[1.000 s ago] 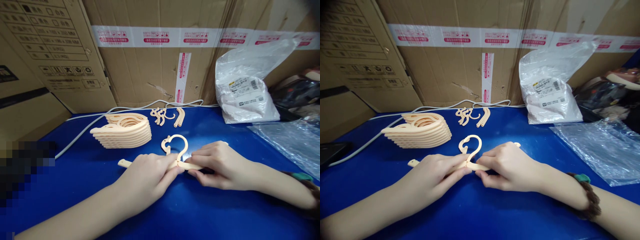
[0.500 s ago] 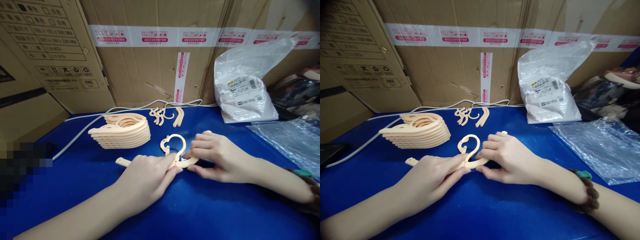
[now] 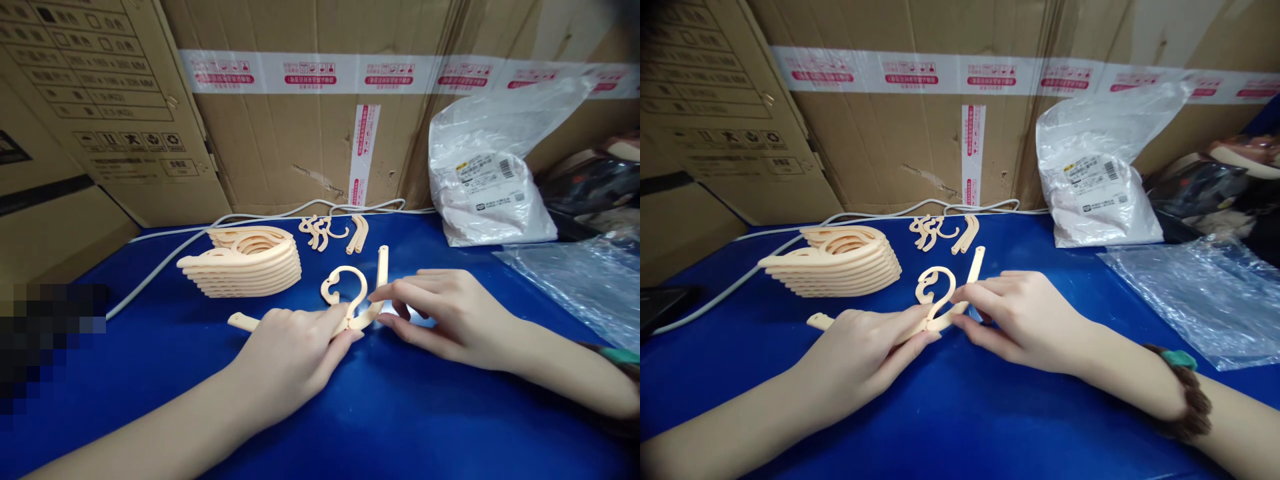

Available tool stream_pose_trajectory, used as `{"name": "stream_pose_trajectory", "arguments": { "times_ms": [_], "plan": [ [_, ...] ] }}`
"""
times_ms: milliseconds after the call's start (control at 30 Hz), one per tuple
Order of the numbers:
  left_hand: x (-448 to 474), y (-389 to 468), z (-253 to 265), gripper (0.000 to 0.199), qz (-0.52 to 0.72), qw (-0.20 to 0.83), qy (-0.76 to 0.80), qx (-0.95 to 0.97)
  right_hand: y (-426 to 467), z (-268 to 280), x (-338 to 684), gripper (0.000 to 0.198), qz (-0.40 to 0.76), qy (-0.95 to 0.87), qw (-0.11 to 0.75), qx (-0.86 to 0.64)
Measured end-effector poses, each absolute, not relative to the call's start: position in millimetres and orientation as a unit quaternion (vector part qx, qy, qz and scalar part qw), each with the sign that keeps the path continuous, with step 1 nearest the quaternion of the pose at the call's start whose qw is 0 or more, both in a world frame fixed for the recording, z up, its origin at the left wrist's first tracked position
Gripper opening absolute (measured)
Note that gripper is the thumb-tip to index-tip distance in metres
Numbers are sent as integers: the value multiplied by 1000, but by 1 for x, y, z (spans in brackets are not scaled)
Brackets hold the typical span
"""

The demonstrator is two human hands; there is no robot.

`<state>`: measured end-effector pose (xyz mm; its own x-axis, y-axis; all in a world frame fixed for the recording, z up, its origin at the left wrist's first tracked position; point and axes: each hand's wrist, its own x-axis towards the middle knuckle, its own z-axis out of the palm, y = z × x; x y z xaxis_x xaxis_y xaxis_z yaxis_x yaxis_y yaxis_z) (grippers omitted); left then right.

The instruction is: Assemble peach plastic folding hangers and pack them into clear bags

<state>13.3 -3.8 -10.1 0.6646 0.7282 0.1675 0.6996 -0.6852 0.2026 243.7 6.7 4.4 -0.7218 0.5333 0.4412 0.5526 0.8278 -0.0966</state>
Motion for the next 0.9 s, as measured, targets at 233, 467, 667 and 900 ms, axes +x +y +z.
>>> {"name": "stream_pose_trajectory", "arguments": {
  "times_ms": [233,467,667,900],
  "plan": [
    [12,-4,-15,24,160,18,357,920,7,-2,243,25,-15,-929,217,-299],
    [11,-6,-18,25,164,19,338,926,9,-2,242,27,-9,-932,220,-289],
    [11,-7,-19,24,177,1,317,932,8,-1,241,28,-8,-936,209,-284],
    [11,-7,-22,30,184,-31,306,933,9,-1,239,25,-6,-937,203,-283]
  ]
}}
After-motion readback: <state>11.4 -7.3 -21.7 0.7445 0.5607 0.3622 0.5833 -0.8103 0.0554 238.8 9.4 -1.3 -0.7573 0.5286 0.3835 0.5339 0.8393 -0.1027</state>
